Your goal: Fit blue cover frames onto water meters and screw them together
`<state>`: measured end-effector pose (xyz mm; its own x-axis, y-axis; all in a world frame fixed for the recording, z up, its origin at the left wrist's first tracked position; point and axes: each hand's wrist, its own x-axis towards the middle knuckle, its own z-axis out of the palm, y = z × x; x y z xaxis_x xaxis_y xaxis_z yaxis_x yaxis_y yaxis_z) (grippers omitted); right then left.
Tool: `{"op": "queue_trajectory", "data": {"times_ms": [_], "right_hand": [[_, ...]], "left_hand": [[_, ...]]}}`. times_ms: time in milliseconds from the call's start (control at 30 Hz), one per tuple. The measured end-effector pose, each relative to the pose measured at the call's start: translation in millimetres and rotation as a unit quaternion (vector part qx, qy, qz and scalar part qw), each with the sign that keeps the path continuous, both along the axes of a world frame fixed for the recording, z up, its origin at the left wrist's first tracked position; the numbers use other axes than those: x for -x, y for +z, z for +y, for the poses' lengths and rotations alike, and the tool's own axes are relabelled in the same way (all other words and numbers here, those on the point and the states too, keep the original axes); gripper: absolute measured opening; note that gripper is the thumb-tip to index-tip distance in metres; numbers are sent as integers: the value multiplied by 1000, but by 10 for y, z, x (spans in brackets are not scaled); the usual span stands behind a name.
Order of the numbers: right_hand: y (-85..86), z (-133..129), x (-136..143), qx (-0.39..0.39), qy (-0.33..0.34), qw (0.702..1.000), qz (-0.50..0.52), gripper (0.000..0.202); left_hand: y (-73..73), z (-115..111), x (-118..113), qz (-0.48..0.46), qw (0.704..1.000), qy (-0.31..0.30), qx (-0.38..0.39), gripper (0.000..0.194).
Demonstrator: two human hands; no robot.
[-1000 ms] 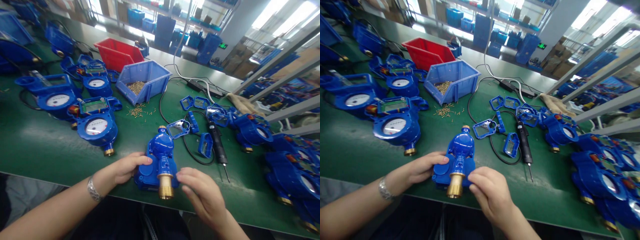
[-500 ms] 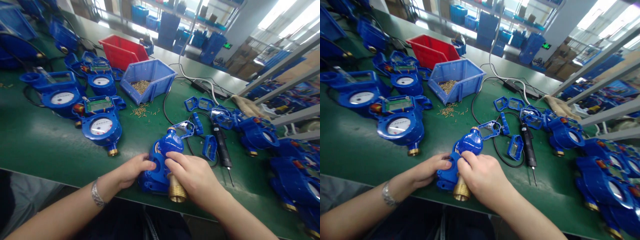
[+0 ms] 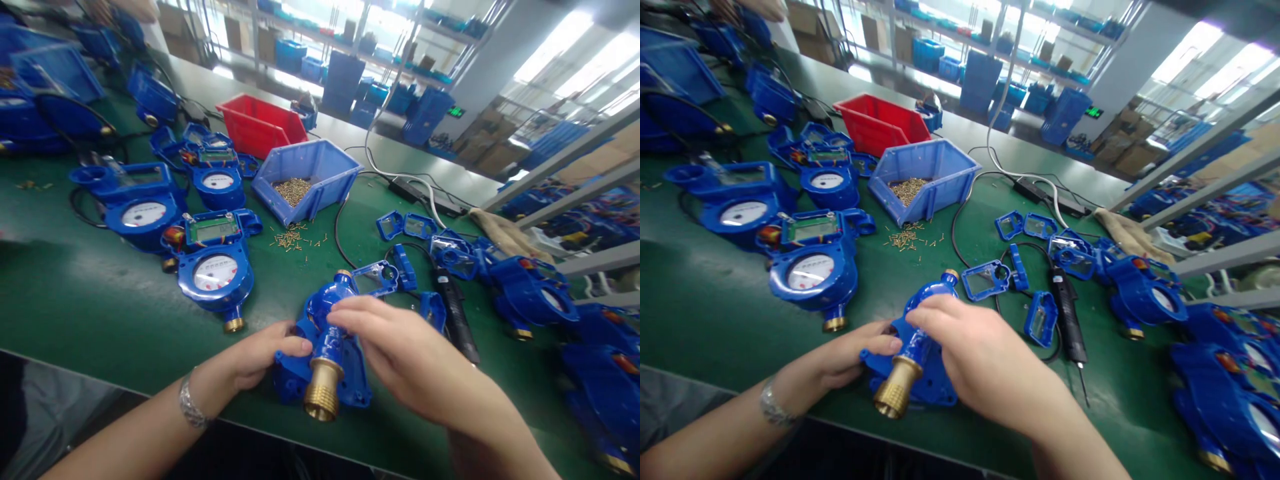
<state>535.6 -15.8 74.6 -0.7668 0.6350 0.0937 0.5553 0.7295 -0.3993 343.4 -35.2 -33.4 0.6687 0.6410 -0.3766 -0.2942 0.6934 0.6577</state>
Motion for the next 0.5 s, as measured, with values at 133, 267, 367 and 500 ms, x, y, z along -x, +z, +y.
{"op": "queue_trajectory", "data": {"times_ms": [133, 267, 367, 500], "right_hand": [[-101, 724, 158, -73, -37, 997, -3, 28], [-526, 1404, 642, -36, 82, 985, -148, 38], [-818, 1678, 987, -23, 139, 972, -186, 44], [-1058, 1832, 1200, -29, 158, 962, -221, 49]], "left_hand": [[-73, 8, 70, -10, 1000, -5, 6, 49], [-96, 20, 75, -3, 1000, 2, 2, 49], [-59, 44, 69, -7, 1000, -6, 3, 52], [-41, 69, 63, -5, 1000, -8, 12, 58]]}}
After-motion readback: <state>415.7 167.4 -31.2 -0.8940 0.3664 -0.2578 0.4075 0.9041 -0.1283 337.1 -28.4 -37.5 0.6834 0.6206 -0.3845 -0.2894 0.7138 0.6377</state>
